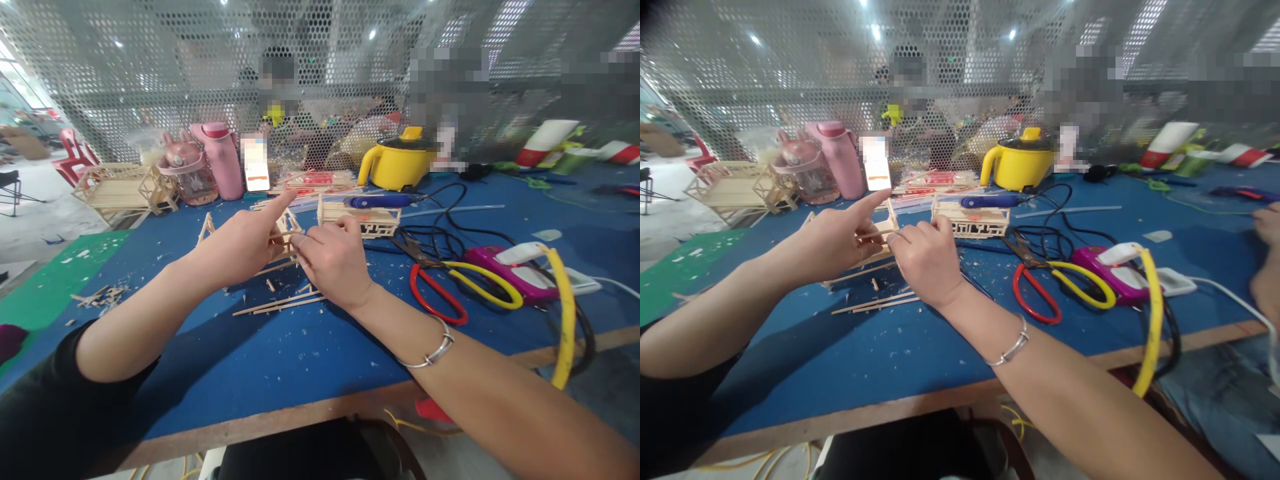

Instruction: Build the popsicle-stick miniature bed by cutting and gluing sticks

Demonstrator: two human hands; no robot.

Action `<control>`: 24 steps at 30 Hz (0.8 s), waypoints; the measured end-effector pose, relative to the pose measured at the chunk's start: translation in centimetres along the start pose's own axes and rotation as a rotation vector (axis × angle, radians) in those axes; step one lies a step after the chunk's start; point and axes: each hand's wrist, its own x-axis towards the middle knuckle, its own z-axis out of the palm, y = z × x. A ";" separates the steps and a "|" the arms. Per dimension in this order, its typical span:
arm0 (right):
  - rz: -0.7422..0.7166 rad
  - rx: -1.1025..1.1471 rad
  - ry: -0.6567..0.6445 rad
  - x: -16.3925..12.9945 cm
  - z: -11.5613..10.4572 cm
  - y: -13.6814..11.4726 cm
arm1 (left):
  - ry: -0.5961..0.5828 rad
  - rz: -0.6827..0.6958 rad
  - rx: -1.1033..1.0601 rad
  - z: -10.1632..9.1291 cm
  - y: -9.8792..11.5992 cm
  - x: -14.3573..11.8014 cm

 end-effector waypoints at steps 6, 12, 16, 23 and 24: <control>0.002 -0.035 0.008 0.0 0.0 0.0 | -0.013 -0.009 -0.049 -0.2 0.4 -0.1; 0.038 0.051 -0.003 0.1 -0.1 -0.1 | 0.002 0.011 -0.082 -0.2 0.5 -0.2; 0.047 0.079 -0.001 0.0 0.0 -0.1 | 0.066 -0.020 -0.048 0.3 0.4 -0.1; 0.038 0.155 0.125 -0.4 -0.1 -0.1 | 0.079 -0.029 -0.041 0.6 0.2 -0.1; 0.065 0.183 0.158 -0.4 -0.1 -0.1 | 0.078 -0.028 -0.044 0.5 0.2 -0.1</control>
